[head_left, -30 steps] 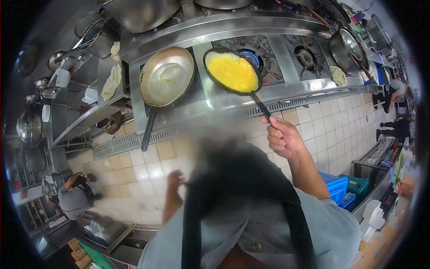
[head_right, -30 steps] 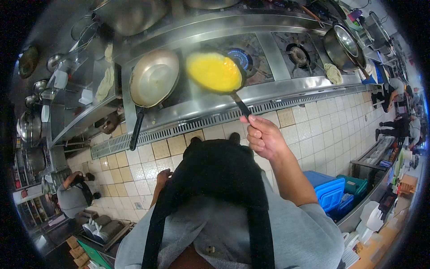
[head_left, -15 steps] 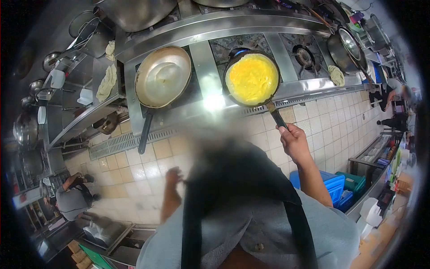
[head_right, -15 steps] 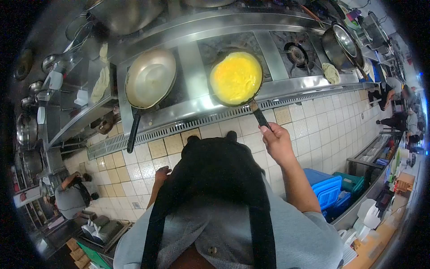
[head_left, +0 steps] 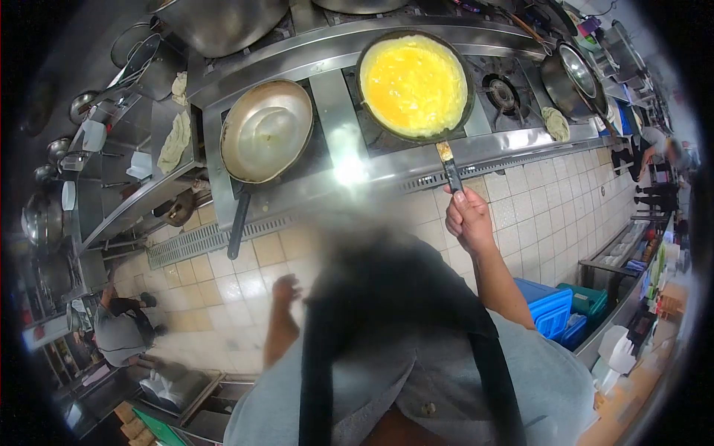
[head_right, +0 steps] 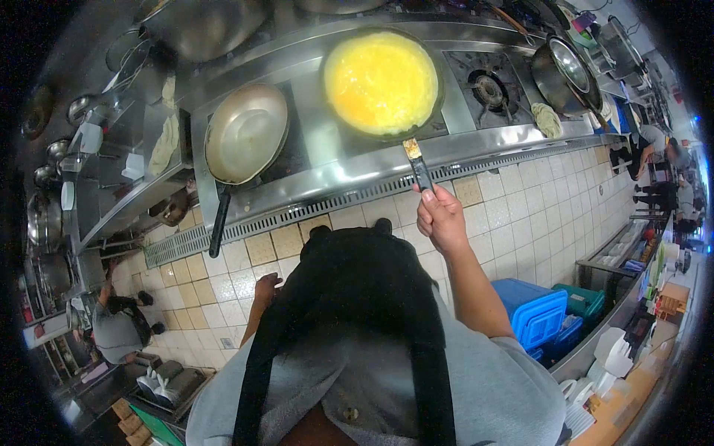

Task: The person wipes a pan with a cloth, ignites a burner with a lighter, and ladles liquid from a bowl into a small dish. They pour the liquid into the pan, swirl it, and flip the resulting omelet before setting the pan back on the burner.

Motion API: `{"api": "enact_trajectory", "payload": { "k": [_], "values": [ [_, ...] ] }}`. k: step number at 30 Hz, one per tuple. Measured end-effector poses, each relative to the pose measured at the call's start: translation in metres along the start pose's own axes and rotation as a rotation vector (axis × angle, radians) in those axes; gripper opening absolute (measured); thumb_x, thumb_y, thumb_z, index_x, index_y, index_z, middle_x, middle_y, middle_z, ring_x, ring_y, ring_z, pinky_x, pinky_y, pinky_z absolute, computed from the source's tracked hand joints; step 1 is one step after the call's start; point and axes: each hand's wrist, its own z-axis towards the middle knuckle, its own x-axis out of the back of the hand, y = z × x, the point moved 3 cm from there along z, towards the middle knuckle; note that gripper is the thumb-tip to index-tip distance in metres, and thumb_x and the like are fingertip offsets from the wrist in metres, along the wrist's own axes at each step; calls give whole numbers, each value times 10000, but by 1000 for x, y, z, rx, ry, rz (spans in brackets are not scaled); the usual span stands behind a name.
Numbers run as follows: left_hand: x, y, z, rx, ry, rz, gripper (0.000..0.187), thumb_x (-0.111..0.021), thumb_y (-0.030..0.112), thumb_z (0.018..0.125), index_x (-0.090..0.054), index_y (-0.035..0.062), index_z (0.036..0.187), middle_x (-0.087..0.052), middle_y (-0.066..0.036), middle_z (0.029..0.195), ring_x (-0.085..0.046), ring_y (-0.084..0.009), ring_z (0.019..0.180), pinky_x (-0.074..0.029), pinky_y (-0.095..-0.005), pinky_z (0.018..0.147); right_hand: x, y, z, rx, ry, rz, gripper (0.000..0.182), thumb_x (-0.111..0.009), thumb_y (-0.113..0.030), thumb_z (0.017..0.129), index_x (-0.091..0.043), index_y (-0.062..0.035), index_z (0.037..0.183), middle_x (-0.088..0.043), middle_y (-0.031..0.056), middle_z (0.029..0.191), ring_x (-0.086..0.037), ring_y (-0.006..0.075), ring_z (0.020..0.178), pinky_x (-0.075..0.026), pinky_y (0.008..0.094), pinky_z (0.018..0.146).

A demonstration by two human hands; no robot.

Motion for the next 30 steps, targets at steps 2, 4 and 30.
{"api": "enact_trajectory", "payload": {
  "k": [2,4,30],
  "values": [
    [18,-40,50,-163,-65,122,325,-500,190,882,-544,44,1169,-637,-109,1075,-628,-258,907,-516,-357,715,-3,-2,7,11,-30,47,237,-490,-220,961,-562,-29,1081,-392,-33,552,-315,47,399,-263,195,378],
    [22,-49,62,-324,-128,242,293,-407,227,933,-532,117,1175,-632,-97,1046,-641,-277,782,-508,-392,606,-8,-6,12,14,-95,123,242,-494,-222,960,-565,-29,1088,-383,-35,550,-317,50,397,-270,196,373],
    [30,-61,88,-228,-191,162,455,-678,350,765,-608,84,1128,-656,-85,1035,-631,-261,930,-516,-358,791,-16,-62,-44,-579,49,-84,221,-496,-159,932,-532,19,1058,-390,-45,550,-314,41,372,-235,187,315]
  ]
}}
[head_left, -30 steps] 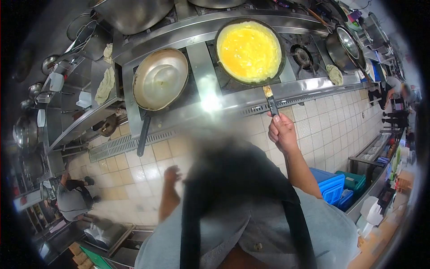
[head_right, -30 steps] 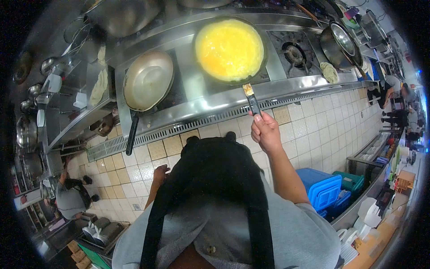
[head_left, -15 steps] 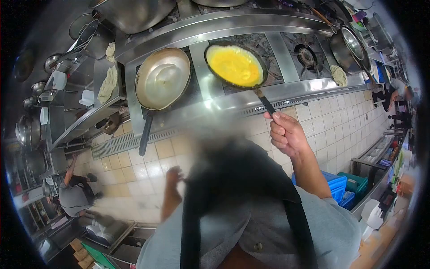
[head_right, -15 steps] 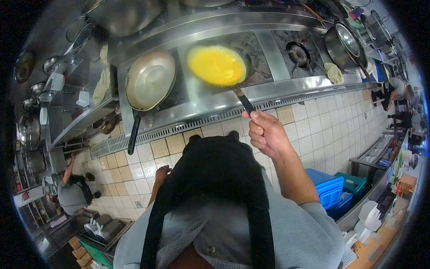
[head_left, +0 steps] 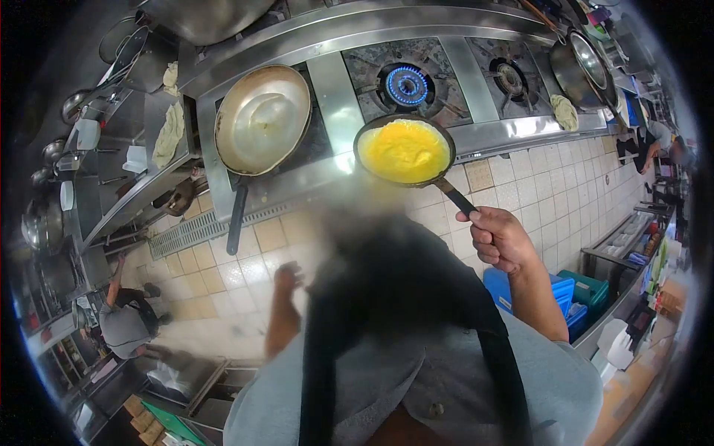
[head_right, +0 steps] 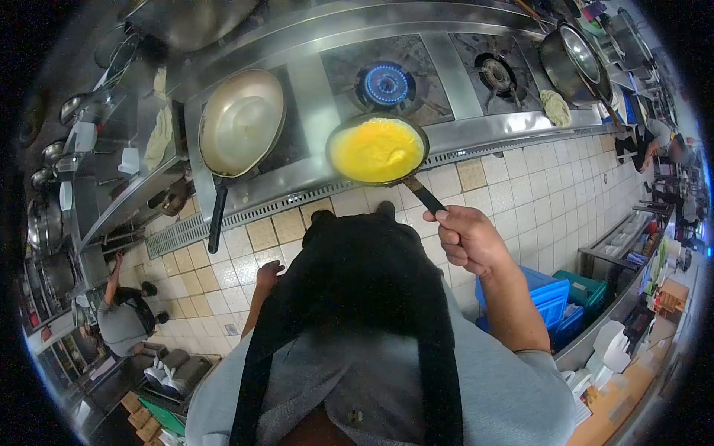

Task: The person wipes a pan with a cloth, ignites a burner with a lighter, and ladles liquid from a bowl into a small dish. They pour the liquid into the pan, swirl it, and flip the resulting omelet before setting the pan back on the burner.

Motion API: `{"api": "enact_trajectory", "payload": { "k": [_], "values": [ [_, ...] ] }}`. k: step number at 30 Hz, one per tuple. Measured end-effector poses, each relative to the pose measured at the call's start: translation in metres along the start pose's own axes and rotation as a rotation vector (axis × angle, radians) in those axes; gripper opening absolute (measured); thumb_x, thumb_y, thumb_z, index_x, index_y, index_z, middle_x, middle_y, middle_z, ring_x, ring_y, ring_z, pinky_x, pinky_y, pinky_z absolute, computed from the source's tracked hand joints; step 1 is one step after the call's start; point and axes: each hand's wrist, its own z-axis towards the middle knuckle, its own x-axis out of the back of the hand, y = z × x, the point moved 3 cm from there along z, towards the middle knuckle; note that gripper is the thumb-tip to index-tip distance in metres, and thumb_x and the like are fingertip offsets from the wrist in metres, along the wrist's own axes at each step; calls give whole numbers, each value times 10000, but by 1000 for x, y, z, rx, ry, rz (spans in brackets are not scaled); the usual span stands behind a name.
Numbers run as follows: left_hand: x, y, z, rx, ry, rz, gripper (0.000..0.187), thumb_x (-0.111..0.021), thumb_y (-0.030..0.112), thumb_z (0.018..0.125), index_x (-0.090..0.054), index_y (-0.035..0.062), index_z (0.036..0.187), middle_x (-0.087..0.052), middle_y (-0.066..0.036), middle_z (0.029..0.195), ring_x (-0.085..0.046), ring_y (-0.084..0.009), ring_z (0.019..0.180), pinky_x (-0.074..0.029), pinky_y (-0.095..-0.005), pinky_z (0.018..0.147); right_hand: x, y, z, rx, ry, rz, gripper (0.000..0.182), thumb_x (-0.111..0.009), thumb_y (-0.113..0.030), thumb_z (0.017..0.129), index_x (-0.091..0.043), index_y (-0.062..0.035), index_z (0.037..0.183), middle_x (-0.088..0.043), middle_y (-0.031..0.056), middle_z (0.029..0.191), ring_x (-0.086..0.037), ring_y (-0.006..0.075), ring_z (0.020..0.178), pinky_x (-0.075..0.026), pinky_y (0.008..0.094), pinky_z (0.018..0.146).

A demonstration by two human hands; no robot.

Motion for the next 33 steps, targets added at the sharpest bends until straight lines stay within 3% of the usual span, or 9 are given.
{"api": "enact_trajectory", "payload": {
  "k": [4,11,14,16,19,26,29,31,33],
  "values": [
    [-16,57,-29,231,66,-261,424,-565,271,886,-513,7,1213,-619,-103,1087,-629,-224,848,-526,-360,702,-5,5,-4,-68,-93,231,237,-484,-145,935,-524,32,1087,-410,-37,565,-332,48,376,-260,187,320],
    [-24,71,-41,230,118,-177,418,-488,258,923,-460,12,1259,-617,-125,1040,-619,-227,804,-512,-355,657,-18,7,-12,-54,-72,219,246,-466,-153,939,-501,27,1104,-420,-24,578,-343,57,383,-282,201,331],
    [-20,50,-35,283,149,-160,412,-562,305,888,-538,32,1195,-622,-116,1082,-628,-248,868,-517,-366,724,-25,8,-13,14,50,56,249,-467,-161,935,-491,22,1103,-419,-21,577,-338,59,378,-270,205,329],
    [-5,5,-11,76,66,31,412,-647,378,802,-631,86,1093,-615,-101,1140,-606,-264,994,-497,-366,835,-25,7,-12,44,95,8,251,-472,-162,932,-489,20,1105,-417,-21,576,-334,58,375,-264,205,329],
    [-2,-4,-14,81,34,-10,407,-685,421,722,-683,138,1015,-595,-99,1192,-554,-260,1109,-455,-348,926,-22,5,-11,83,164,-48,258,-483,-176,930,-489,17,1102,-404,-22,567,-327,62,363,-268,209,319],
    [-4,2,-11,136,26,-23,425,-684,422,719,-680,150,1045,-573,-99,1238,-531,-255,1151,-439,-345,957,-8,9,16,185,140,83,224,-501,-187,935,-507,-15,1077,-395,-38,563,-318,51,380,-252,207,342],
    [-12,25,-22,96,88,51,418,-644,370,798,-633,101,1118,-600,-108,1181,-590,-280,1040,-491,-361,875,5,18,59,245,88,107,202,-508,-207,939,-518,-51,1066,-390,-43,562,-306,53,384,-237,211,346],
    [-20,58,-39,258,146,-171,398,-562,270,876,-547,50,1208,-617,-114,1099,-627,-266,886,-528,-349,731,17,26,95,290,67,80,203,-509,-222,941,-521,-63,1067,-393,-44,562,-304,56,385,-236,213,352],
    [-19,70,-47,238,141,-172,395,-523,237,891,-511,41,1234,-614,-109,1070,-623,-242,830,-518,-329,671,29,34,126,332,47,52,204,-510,-236,943,-525,-75,1069,-397,-45,563,-302,60,385,-236,215,358]
  ]
}}
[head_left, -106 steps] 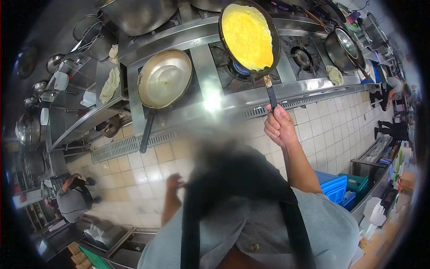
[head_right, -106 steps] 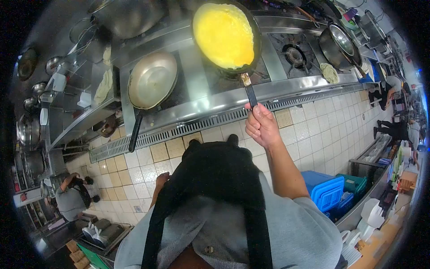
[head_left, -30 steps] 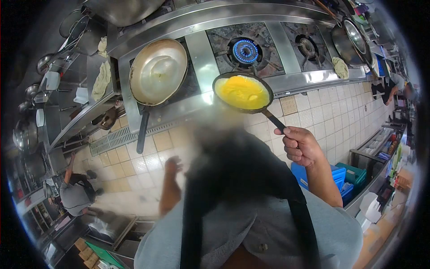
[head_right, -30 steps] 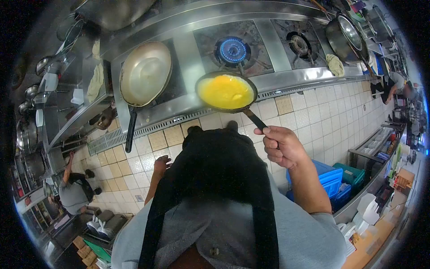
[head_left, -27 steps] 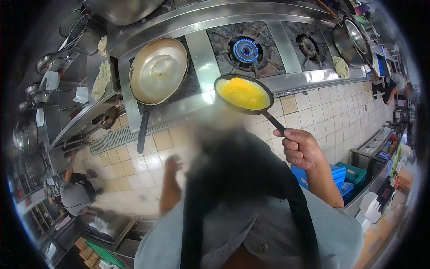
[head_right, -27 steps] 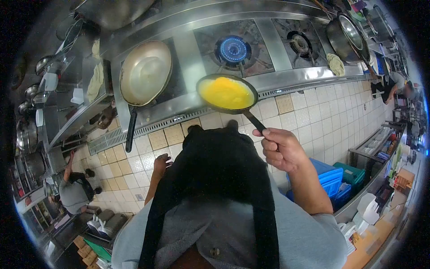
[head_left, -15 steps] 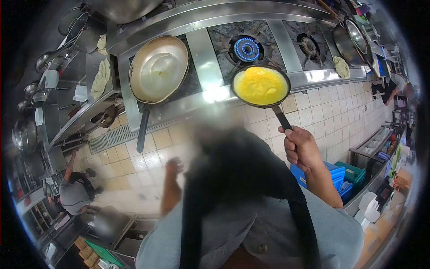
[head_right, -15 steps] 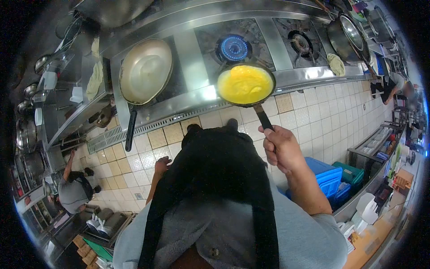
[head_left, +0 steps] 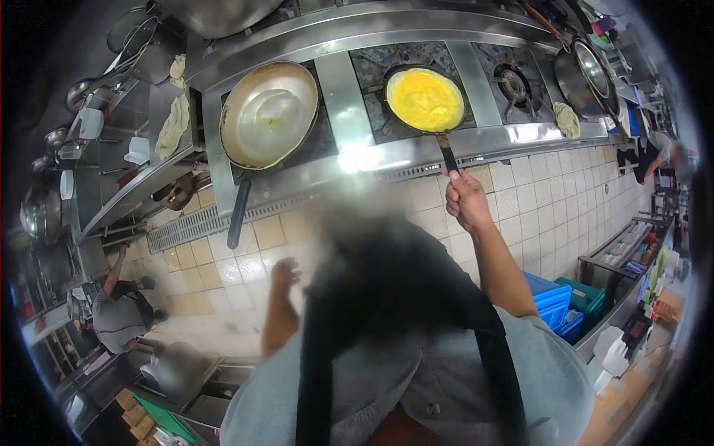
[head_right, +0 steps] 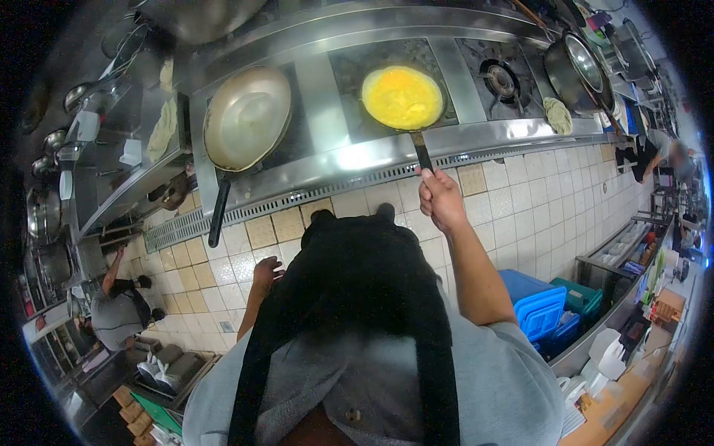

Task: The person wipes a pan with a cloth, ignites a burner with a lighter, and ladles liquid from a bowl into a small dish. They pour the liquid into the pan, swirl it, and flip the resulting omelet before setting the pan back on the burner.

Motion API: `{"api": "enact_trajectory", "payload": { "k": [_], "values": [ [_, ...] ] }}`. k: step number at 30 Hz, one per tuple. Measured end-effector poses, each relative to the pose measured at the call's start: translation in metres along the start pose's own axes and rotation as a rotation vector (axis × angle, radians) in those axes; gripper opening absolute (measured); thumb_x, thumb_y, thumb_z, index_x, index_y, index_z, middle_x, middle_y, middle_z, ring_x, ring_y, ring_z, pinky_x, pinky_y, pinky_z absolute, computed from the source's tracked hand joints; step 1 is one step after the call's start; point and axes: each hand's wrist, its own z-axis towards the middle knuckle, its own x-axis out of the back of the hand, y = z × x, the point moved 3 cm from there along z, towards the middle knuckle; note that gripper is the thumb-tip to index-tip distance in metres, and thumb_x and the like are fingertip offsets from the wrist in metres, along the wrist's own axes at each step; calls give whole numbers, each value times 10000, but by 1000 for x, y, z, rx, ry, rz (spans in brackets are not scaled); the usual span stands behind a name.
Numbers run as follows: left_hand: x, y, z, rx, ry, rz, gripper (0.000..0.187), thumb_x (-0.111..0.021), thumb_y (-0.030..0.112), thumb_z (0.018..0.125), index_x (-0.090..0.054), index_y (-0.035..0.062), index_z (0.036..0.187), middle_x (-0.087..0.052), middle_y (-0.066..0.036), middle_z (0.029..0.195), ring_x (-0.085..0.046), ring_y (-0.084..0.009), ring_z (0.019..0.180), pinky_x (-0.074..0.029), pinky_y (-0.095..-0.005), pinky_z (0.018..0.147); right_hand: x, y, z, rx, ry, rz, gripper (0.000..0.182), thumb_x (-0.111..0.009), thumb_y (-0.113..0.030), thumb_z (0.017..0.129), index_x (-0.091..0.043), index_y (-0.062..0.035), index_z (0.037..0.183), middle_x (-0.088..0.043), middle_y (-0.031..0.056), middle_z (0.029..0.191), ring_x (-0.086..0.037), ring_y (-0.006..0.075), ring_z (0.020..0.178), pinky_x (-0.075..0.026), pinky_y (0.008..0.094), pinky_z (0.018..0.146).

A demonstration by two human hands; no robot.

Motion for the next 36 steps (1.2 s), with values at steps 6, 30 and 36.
{"api": "enact_trajectory", "payload": {
  "k": [6,30,36],
  "values": [
    [2,1,-14,-17,42,-38,389,-488,223,902,-488,38,1244,-606,-100,1061,-614,-199,748,-491,-312,596,26,25,54,26,-49,18,220,-522,-260,942,-545,-90,1079,-431,-38,589,-345,70,430,-283,225,402],
    [-30,-76,-20,-363,-5,381,261,-585,255,824,-605,74,1012,-629,-117,996,-616,-285,943,-519,-395,751,56,33,94,-142,-40,-137,235,-537,-332,928,-608,-135,1033,-571,-30,748,-502,79,595,-438,246,548],
    [-52,-103,-26,-183,6,284,313,-645,199,821,-580,53,1090,-636,-91,1028,-611,-216,966,-530,-325,780,67,30,98,-157,-88,-182,246,-533,-341,930,-605,-132,1036,-574,-26,750,-507,82,592,-447,237,552]
  ]
}}
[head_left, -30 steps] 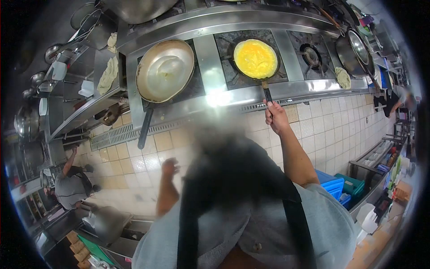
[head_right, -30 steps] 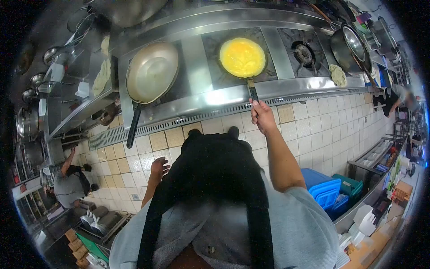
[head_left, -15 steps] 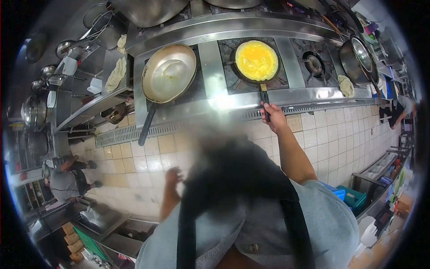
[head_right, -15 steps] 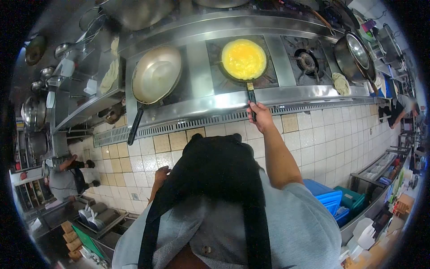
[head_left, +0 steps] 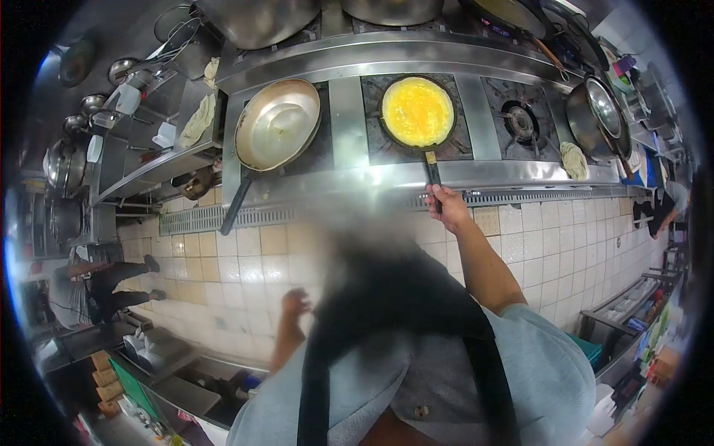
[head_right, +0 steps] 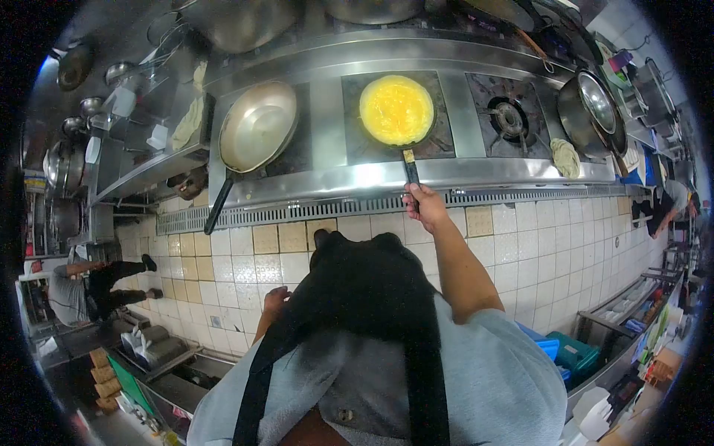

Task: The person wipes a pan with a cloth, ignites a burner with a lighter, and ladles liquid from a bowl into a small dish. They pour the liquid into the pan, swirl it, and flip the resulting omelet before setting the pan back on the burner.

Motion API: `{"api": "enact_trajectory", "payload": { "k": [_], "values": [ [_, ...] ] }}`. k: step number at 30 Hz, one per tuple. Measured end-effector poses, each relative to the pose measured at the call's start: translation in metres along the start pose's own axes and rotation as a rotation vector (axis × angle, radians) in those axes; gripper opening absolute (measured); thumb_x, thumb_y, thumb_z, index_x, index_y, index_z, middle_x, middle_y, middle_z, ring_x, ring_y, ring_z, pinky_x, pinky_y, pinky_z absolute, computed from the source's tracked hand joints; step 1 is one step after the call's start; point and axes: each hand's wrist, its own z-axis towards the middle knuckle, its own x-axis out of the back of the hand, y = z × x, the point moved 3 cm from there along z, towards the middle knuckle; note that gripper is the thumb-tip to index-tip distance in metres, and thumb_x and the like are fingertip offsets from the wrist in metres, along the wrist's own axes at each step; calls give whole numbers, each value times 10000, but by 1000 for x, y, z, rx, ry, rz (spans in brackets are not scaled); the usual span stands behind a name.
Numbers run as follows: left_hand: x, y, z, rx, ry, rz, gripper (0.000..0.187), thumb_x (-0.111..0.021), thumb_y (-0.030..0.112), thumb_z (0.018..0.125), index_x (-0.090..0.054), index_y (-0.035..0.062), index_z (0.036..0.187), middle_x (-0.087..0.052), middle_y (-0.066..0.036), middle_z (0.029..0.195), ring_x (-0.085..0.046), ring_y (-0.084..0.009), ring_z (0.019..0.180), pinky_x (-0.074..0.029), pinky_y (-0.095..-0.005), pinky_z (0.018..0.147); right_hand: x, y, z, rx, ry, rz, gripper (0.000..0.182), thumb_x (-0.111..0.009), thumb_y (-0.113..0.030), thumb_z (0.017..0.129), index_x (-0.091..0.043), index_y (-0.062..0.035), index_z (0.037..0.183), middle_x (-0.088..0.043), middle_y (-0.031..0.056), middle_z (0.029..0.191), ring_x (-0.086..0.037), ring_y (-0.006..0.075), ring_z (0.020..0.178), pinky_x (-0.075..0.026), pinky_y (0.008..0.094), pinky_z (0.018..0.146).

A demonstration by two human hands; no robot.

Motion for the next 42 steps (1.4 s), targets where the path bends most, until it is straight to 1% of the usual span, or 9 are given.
{"api": "enact_trajectory", "payload": {
  "k": [6,10,24,29,34,35,36,38,42],
  "values": [
    [-16,-58,8,-136,106,-192,353,-583,280,854,-550,55,1124,-634,-100,958,-613,-236,725,-499,-368,635,0,-5,-2,84,-72,32,258,-528,-282,931,-580,-71,1070,-648,50,833,-511,92,583,-433,236,516],
    [-28,-19,-33,256,185,-506,345,-588,281,859,-547,91,1143,-619,-97,969,-593,-212,687,-478,-352,563,6,4,15,130,-149,65,243,-526,-154,895,-565,-22,1094,-671,113,863,-490,90,555,-380,227,460],
    [-48,-106,-46,172,611,-357,375,-598,299,865,-601,-16,1069,-642,-131,844,-622,-221,621,-503,-343,488,-3,-15,35,3,-384,79,274,-527,-252,940,-549,-101,1168,-634,55,1038,-562,97,667,-505,235,588],
    [-71,-165,-114,295,356,-456,381,-581,305,872,-613,-39,1032,-645,-140,840,-647,-240,650,-514,-363,484,-10,-27,40,24,-172,229,301,-483,-160,949,-531,-58,1228,-625,47,1117,-501,58,632,-412,176,547],
    [-87,-200,-145,502,332,-740,374,-571,267,877,-524,72,1194,-620,-97,932,-604,-250,650,-491,-392,543,-36,-43,10,-40,-223,418,333,-432,-108,941,-475,-10,1257,-473,-12,744,-270,50,443,-211,200,347],
    [-100,-271,-109,237,318,-550,370,-568,269,880,-526,80,1194,-622,-95,926,-608,-240,680,-485,-388,547,-27,-43,18,-37,-257,386,338,-389,-122,953,-464,-12,1264,-444,-10,726,-276,55,442,-206,201,338],
    [-90,-220,-140,377,339,-1005,345,-572,277,877,-559,89,1165,-625,-92,919,-608,-231,690,-485,-395,568,-40,-50,-2,-8,-140,360,351,-360,-132,960,-443,-15,1281,-428,-12,717,-282,59,445,-207,200,340],
    [-86,-255,-102,1,385,-190,477,-676,373,780,-571,90,1149,-597,-109,1110,-581,-284,1001,-460,-467,852,-36,-53,0,28,-135,301,291,-397,-144,955,-474,-32,1212,-429,-15,697,-294,58,449,-212,203,344],
    [-97,-203,-88,-134,296,44,453,-665,343,782,-570,96,1149,-600,-104,1115,-595,-280,975,-481,-462,798,-38,-65,-29,121,-57,214,160,-467,-150,941,-523,-81,1075,-425,-28,635,-315,57,445,-219,209,347]
  ]
}}
